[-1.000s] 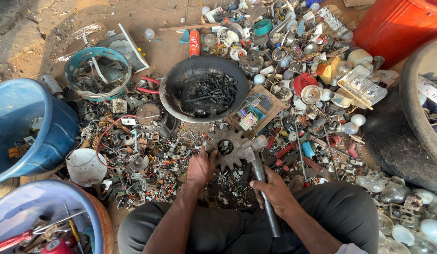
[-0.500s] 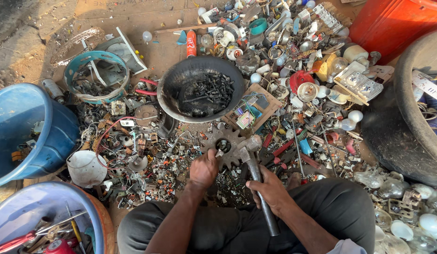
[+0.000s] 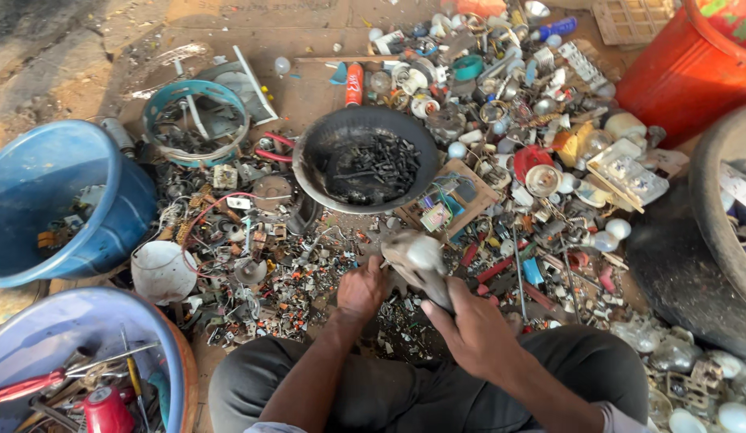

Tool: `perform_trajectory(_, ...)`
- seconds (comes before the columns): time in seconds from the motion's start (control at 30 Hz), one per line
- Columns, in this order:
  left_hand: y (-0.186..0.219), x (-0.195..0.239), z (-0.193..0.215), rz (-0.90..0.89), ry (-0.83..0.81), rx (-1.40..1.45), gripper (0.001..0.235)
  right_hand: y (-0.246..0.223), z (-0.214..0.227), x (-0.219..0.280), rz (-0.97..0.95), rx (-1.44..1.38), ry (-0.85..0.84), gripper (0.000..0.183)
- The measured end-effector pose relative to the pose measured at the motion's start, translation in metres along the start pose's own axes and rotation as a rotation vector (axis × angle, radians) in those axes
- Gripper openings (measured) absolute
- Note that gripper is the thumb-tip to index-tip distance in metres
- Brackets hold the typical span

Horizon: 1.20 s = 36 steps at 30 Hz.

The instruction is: The person sits on the ground in a cluttered outdoor area and uses a hammer to break apart a metal gear-like object. After breaking the object, the person picks up small black cylindrical components from a metal bowl and places them into a black plastic container.

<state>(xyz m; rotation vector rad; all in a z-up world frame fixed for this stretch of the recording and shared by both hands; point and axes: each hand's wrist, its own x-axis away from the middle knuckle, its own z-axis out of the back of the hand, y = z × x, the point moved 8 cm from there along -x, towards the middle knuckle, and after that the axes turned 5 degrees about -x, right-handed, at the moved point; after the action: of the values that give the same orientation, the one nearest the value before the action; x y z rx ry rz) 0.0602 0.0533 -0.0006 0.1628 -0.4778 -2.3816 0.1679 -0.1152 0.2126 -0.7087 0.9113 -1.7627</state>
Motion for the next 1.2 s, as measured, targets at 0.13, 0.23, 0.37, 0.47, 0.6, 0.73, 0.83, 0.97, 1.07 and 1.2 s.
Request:
perform_trajectory(0.13,-0.001,-0.002,0.005,-0.018,0.020,0.000,0.016,0.001,-0.009,-0.023,-0.168,0.042,-0.142,0.045)
perform_trajectory(0.23,0.002,0.001,0.002,-0.007,-0.003,0.018,0.020,-0.011,-0.001,-0.016,-0.030,0.028,-0.072,0.046)
perform_trajectory(0.37,0.000,-0.003,0.003,0.049,-0.132,-0.001,0.029,-0.012,-0.004,-0.020,-0.060,0.073,-0.098,0.045)
perform_trajectory(0.47,0.004,0.000,0.014,0.035,-0.076,0.005,0.026,-0.006,-0.008,-0.029,-0.123,0.081,-0.168,0.044)
perform_trajectory(0.6,-0.004,-0.001,0.005,0.161,-0.217,0.023,0.027,-0.006,0.003,-0.027,-0.058,-0.041,-0.108,0.039)
perform_trajectory(0.73,0.000,-0.004,0.010,0.120,-0.174,0.015,0.027,-0.022,0.007,-0.023,0.152,0.063,-0.047,0.040)
perform_trajectory(0.83,0.004,-0.002,0.018,0.102,-0.149,0.009,0.035,-0.017,-0.002,-0.033,0.029,0.151,-0.176,0.040)
perform_trajectory(0.97,-0.005,0.001,0.013,0.201,-0.236,0.008,0.037,-0.009,0.009,-0.031,-0.126,0.004,-0.207,0.039)
perform_trajectory(1.07,-0.006,-0.004,0.008,0.248,-0.289,-0.006,0.042,-0.023,0.029,-0.026,0.037,-0.027,-0.060,0.044)
perform_trajectory(1.2,-0.007,-0.004,0.008,0.257,-0.296,-0.076,0.043,-0.016,0.008,-0.036,-0.034,0.219,-0.202,0.047)
